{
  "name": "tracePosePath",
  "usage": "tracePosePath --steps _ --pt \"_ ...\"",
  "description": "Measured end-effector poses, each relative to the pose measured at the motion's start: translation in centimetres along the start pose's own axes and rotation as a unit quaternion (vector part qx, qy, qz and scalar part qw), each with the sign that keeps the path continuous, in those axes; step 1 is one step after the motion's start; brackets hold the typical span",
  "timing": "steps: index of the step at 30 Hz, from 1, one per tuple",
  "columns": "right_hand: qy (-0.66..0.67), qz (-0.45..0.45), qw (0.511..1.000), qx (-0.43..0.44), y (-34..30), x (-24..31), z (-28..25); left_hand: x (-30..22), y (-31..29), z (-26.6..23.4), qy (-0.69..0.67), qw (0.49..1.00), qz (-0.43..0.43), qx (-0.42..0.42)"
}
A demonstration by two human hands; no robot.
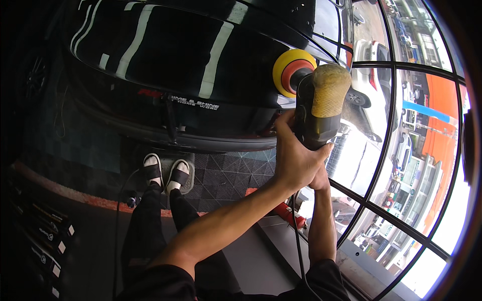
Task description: The person uses a rotary polisher with a yellow pad to buff the rear trunk of a black car. They move the tool in circular and sweeping motions across the surface, covering the area around the license plate and the edges of the trunk lid.
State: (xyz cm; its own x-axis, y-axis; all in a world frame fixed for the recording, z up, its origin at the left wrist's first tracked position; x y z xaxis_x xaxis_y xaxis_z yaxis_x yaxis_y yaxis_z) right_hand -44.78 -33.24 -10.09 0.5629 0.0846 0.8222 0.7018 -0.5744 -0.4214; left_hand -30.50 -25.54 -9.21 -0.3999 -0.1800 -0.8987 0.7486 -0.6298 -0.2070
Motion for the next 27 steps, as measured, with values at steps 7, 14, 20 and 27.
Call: tracePosePath --steps 7,14,20,27 --pt "0.118 0.116 0.986 -0.015 -5.2 1.8 -1.5 0.8 -2.0 2.3 0.021 0.996 0.017 0.087" --pt "0.277 0.169 0.946 -0.010 -9.0 6.3 -4.4 -2.2 -3.6 3.7 0.070 0.987 0.058 0.131" --pt "0.279 0.199 0.939 0.002 -8.7 10.8 -3.1 -5.5 -4.0 0.5 0.022 0.982 0.050 0.181" --pt "0.252 0.206 0.945 -0.019 -7.8 12.5 -1.4 -5.8 -3.6 -0.5 0.021 0.983 0.049 0.175"
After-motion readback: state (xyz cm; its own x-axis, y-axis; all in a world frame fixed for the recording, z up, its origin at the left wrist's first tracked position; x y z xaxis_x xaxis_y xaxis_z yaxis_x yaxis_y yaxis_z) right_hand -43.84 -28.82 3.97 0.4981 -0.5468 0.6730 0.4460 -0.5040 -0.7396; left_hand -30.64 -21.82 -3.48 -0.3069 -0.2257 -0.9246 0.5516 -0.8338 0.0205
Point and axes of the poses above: each hand's wrist, its own y-axis towards the middle knuckle, its own z-axis out of the palm, x = y × z, the point moved 1 cm from there along y, towards the middle knuckle, and after that the axes turned 1 degree about -y, right-handed, at the moved point
